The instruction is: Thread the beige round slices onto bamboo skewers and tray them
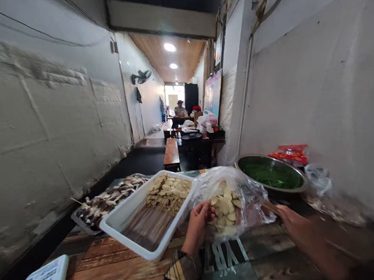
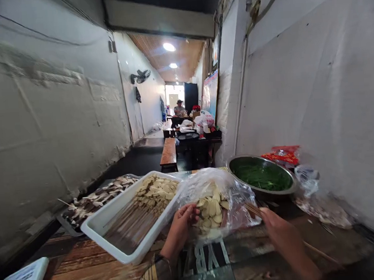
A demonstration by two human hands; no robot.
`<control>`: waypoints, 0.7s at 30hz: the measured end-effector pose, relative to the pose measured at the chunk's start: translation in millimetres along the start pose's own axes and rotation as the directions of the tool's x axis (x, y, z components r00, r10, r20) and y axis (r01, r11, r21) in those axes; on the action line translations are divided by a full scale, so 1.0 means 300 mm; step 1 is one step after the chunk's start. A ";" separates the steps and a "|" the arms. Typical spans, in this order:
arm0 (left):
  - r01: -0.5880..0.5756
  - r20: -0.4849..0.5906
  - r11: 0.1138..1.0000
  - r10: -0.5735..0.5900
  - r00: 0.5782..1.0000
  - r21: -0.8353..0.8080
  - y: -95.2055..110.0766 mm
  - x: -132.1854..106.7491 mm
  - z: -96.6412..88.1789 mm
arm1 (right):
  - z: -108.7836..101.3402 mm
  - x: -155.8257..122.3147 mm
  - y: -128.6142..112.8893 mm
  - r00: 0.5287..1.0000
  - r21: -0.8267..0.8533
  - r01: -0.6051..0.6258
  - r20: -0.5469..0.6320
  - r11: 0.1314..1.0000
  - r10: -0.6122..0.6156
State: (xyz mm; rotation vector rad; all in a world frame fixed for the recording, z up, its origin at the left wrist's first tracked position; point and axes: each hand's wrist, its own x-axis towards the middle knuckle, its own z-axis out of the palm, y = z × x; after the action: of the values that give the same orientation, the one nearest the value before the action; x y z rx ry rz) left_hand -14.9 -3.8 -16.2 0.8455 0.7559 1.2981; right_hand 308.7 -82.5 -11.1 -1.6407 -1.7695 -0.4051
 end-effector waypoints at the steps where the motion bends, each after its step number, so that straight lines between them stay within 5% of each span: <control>1: -0.005 0.003 1.000 0.005 1.000 0.009 0.005 -0.001 0.004 | 0.005 0.012 -0.049 0.997 -0.033 0.039 0.060 0.999 -0.037; 4: -0.001 0.002 1.000 0.001 1.000 0.027 0.013 0.002 0.013 | 0.017 0.050 -0.183 0.979 -0.125 0.117 0.180 0.985 -0.094; 9: -0.057 0.052 0.991 0.051 0.997 0.120 0.009 -0.001 0.023 | 0.023 0.091 -0.312 0.956 -0.102 0.218 0.220 0.971 -0.192; 14: -0.172 0.131 0.928 0.135 0.982 0.332 0.007 -0.012 0.034 | 0.057 0.098 -0.355 0.945 -0.068 0.258 0.222 0.964 -0.238; 21: -0.336 0.246 0.727 0.233 0.941 0.599 -0.012 -0.016 0.031 | 0.128 0.080 -0.371 0.934 -0.043 0.299 0.218 0.953 -0.283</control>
State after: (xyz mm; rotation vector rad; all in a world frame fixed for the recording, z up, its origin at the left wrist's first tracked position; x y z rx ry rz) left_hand -5.6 -9.7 -14.7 1.6548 0.9869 1.2274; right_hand 191.8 -57.2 1.2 -1.5190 -2.1934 -0.4504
